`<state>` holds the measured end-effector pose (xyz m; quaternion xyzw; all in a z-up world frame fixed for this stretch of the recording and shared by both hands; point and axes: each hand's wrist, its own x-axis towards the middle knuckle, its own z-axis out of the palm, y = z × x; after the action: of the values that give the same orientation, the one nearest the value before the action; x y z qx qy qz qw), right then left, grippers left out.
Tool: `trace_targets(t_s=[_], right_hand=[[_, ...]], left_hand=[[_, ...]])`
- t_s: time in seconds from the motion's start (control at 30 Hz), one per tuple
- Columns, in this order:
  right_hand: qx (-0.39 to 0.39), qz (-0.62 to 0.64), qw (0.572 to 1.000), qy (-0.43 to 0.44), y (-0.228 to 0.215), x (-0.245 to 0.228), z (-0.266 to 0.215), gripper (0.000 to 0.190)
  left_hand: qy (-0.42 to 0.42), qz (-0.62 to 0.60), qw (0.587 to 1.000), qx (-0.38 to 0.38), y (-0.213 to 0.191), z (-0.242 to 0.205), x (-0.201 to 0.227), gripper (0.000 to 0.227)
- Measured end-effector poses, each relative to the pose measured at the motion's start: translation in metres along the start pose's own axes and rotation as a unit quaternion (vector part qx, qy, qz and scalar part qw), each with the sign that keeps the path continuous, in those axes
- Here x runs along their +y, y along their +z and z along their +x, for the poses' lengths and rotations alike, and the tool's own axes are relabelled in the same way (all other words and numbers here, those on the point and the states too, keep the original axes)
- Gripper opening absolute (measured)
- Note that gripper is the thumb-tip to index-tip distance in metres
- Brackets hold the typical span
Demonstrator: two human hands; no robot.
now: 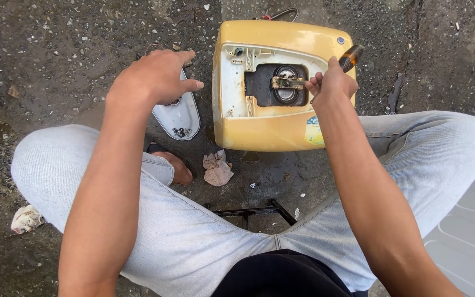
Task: Disassembling a water heater by unscrewing the heating element and internal components using a manual screwdriver.
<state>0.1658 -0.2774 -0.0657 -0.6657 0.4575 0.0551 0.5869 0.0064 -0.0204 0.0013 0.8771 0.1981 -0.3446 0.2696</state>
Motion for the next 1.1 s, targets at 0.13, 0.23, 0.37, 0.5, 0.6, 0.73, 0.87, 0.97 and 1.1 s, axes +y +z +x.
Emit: trace_targets(t_s=[0.13,0.23,0.37,0.5,0.6,0.73,0.87,0.97,1.1], right_hand=[[-0.002,-0.032,0.999,0.021,0.003,-0.004,-0.004,0.034],[0.002,-0.052,0.999,0.005,0.012,-0.002,0.010,0.035],[0.004,-0.065,0.998,-0.001,0.018,-0.003,0.013,0.033],[0.004,-0.073,0.997,0.004,0.020,-0.003,0.017,0.034],[-0.046,-0.118,0.992,-0.027,0.011,-0.006,0.011,0.030],[-0.236,-0.252,0.922,-0.175,-0.010,-0.004,0.018,0.030],[-0.322,-0.270,0.872,-0.249,-0.021,-0.006,0.026,0.036],[-0.387,-0.292,0.835,-0.260,-0.023,-0.004,0.030,0.016],[-0.402,-0.327,0.774,-0.365,-0.026,-0.006,0.050,0.022]], left_hand=[[-0.005,-0.001,1.000,0.007,0.000,-0.001,0.000,0.071],[-0.003,-0.006,1.000,0.013,0.001,0.002,-0.003,0.071],[0.003,-0.014,1.000,0.016,0.002,0.005,-0.006,0.072],[0.018,-0.009,0.999,0.025,0.006,0.013,-0.010,0.074],[0.026,-0.006,0.999,0.032,0.008,0.016,-0.013,0.075],[0.017,0.002,0.999,0.032,0.007,0.011,-0.012,0.075],[0.011,-0.002,0.999,0.030,0.005,0.004,-0.007,0.075],[-0.001,-0.005,0.999,0.038,0.006,-0.004,-0.007,0.071],[0.009,-0.011,0.999,0.035,0.006,0.008,-0.011,0.071]])
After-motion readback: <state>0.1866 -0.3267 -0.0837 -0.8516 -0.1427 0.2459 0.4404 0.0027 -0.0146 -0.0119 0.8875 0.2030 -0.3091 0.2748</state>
